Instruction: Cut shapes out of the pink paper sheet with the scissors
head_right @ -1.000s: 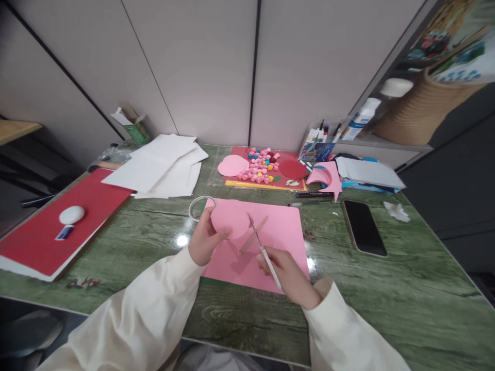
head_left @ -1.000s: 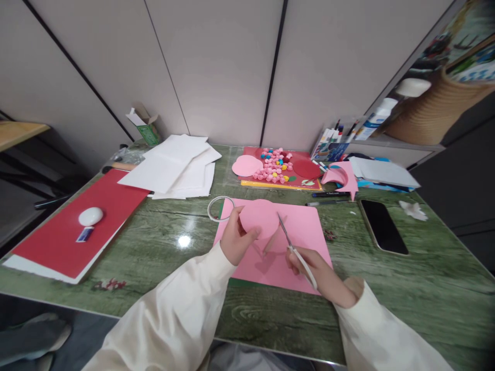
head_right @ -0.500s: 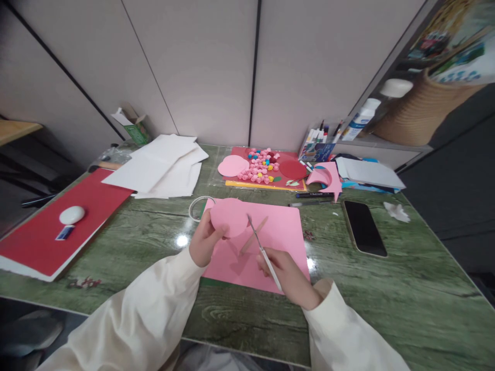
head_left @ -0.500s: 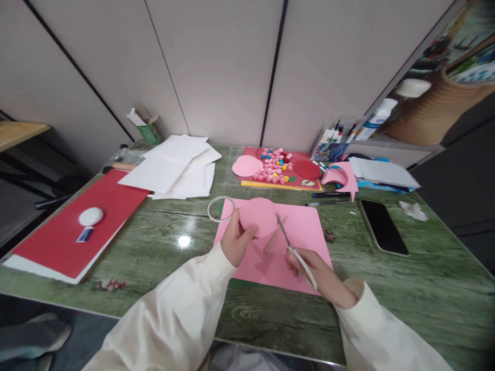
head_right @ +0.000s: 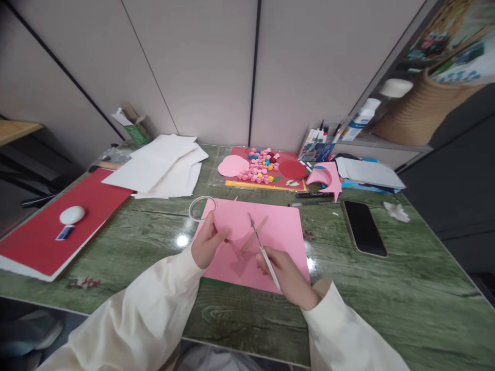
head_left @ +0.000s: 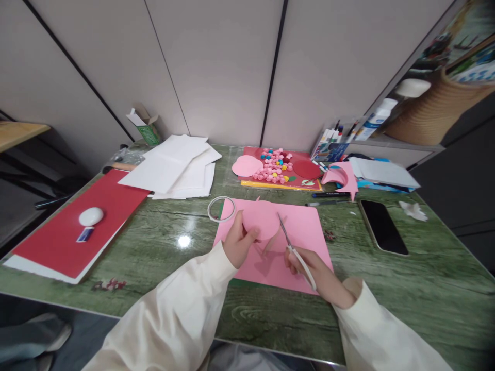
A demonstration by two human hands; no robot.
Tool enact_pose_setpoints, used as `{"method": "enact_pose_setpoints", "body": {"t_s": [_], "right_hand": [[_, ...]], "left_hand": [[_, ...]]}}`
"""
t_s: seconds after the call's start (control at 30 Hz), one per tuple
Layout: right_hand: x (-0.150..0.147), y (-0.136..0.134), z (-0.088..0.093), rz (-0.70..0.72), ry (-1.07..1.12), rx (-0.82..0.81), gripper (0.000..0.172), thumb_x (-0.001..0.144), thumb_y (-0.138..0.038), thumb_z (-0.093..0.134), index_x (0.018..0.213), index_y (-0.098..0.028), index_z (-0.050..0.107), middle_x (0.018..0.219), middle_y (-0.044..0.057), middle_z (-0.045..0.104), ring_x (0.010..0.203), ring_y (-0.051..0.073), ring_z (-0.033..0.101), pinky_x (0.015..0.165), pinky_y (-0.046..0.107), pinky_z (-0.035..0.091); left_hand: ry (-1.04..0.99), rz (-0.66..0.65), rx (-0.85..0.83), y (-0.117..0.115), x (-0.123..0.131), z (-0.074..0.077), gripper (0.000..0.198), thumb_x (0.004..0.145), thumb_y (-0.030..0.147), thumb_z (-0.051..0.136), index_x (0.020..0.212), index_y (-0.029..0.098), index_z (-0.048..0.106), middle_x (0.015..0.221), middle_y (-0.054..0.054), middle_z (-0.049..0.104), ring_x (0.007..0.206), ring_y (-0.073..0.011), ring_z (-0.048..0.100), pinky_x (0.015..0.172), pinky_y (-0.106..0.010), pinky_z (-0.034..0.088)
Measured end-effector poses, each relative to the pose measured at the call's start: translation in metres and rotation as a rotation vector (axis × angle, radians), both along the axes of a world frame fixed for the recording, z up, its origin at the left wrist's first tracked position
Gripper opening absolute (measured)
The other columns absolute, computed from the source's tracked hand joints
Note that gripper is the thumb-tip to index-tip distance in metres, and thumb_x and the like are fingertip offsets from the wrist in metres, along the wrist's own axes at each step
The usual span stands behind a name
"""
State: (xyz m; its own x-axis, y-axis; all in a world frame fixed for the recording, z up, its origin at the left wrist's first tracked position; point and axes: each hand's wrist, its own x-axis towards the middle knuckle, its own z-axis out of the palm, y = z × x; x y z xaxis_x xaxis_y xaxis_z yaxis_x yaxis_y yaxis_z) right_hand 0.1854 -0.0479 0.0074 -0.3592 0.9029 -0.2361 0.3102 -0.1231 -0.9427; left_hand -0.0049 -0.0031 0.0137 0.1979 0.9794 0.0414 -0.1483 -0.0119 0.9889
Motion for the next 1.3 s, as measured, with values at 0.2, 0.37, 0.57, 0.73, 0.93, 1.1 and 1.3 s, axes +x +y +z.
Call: {"method": "enact_pose_setpoints", "body": {"t_s": [0.2, 0.37, 0.57, 0.73, 0.93, 1.1, 1.3], "right_hand": [[-0.0009, 0.0005, 0.0025, -0.003, -0.026, 0.0, 0.036, 0.083, -0.047, 0.041, 0.068, -0.015, 0.049, 0.06, -0.001, 0.045, 0.058, 0.012, 0.041, 0.054, 0.023, 0.033], [-0.0003, 0.0002, 0.0003, 0.0, -0.009, 0.007, 0.034, 0.083, -0.045, 0.042, 0.068, -0.015, 0.049, 0.06, -0.001, 0.045, 0.058, 0.012, 0.041, 0.053, 0.023, 0.033], [-0.0002, 0.0007, 0.0001, -0.006, -0.026, -0.002, 0.033, 0.083, -0.044, 0.042, 0.068, -0.015, 0.05, 0.06, -0.001, 0.045, 0.058, 0.012, 0.042, 0.054, 0.023, 0.034], [-0.0005, 0.0012, 0.0017, 0.006, -0.037, -0.011, 0.036, 0.082, -0.048, 0.042, 0.067, -0.015, 0.049, 0.06, -0.002, 0.045, 0.058, 0.012, 0.042, 0.055, 0.023, 0.036], [-0.0002, 0.0012, 0.0006, 0.024, -0.045, 0.01, 0.036, 0.083, -0.047, 0.04, 0.068, -0.016, 0.048, 0.061, -0.001, 0.045, 0.058, 0.012, 0.042, 0.055, 0.023, 0.035], [-0.0014, 0.0005, -0.0012, 0.021, -0.038, -0.003, 0.038, 0.083, -0.049, 0.039, 0.067, -0.016, 0.047, 0.061, 0.0, 0.045, 0.059, 0.012, 0.042, 0.055, 0.023, 0.035], [0.0, 0.0001, -0.0025, 0.028, -0.032, 0.011, 0.04, 0.082, -0.052, 0.039, 0.068, -0.016, 0.047, 0.062, 0.0, 0.045, 0.059, 0.013, 0.042, 0.055, 0.024, 0.034]], "left_hand": [[-0.023, 0.002, -0.006, 0.0005, -0.0005, -0.0003, 0.02, 0.078, 0.027, 0.05, 0.093, 0.017, 0.041, 0.08, 0.0, 0.045, 0.068, -0.0084, 0.045, 0.054, -0.019, 0.045], [-0.025, 0.009, 0.0, 0.0016, -0.0003, -0.0004, 0.022, 0.076, 0.029, 0.051, 0.093, 0.017, 0.041, 0.08, 0.0, 0.046, 0.067, -0.0086, 0.045, 0.053, -0.019, 0.045], [-0.01, 0.021, 0.028, 0.0025, -0.0008, -0.001, 0.024, 0.076, 0.029, 0.051, 0.096, 0.018, 0.042, 0.081, 0.0, 0.046, 0.068, -0.0091, 0.045, 0.053, -0.019, 0.045], [0.002, 0.03, 0.042, 0.0037, -0.0015, -0.0021, 0.021, 0.077, 0.028, 0.05, 0.093, 0.017, 0.043, 0.079, 0.001, 0.045, 0.065, -0.0081, 0.045, 0.052, -0.019, 0.044], [0.081, 0.064, 0.073, 0.0045, -0.0022, -0.0053, 0.017, 0.079, 0.03, 0.048, 0.089, 0.017, 0.044, 0.074, 0.002, 0.045, 0.06, -0.0071, 0.044, 0.055, -0.02, 0.041], [0.052, 0.045, 0.057, 0.0034, 0.0001, -0.005, 0.025, 0.074, 0.029, 0.055, 0.091, 0.017, 0.042, 0.078, 0.0, 0.047, 0.068, -0.0098, 0.046, 0.059, -0.023, 0.042], [0.041, 0.013, 0.064, 0.0013, 0.0001, -0.0016, 0.027, 0.075, 0.028, 0.054, 0.097, 0.016, 0.043, 0.082, -0.002, 0.049, 0.073, -0.0119, 0.047, 0.063, -0.025, 0.043]]}}
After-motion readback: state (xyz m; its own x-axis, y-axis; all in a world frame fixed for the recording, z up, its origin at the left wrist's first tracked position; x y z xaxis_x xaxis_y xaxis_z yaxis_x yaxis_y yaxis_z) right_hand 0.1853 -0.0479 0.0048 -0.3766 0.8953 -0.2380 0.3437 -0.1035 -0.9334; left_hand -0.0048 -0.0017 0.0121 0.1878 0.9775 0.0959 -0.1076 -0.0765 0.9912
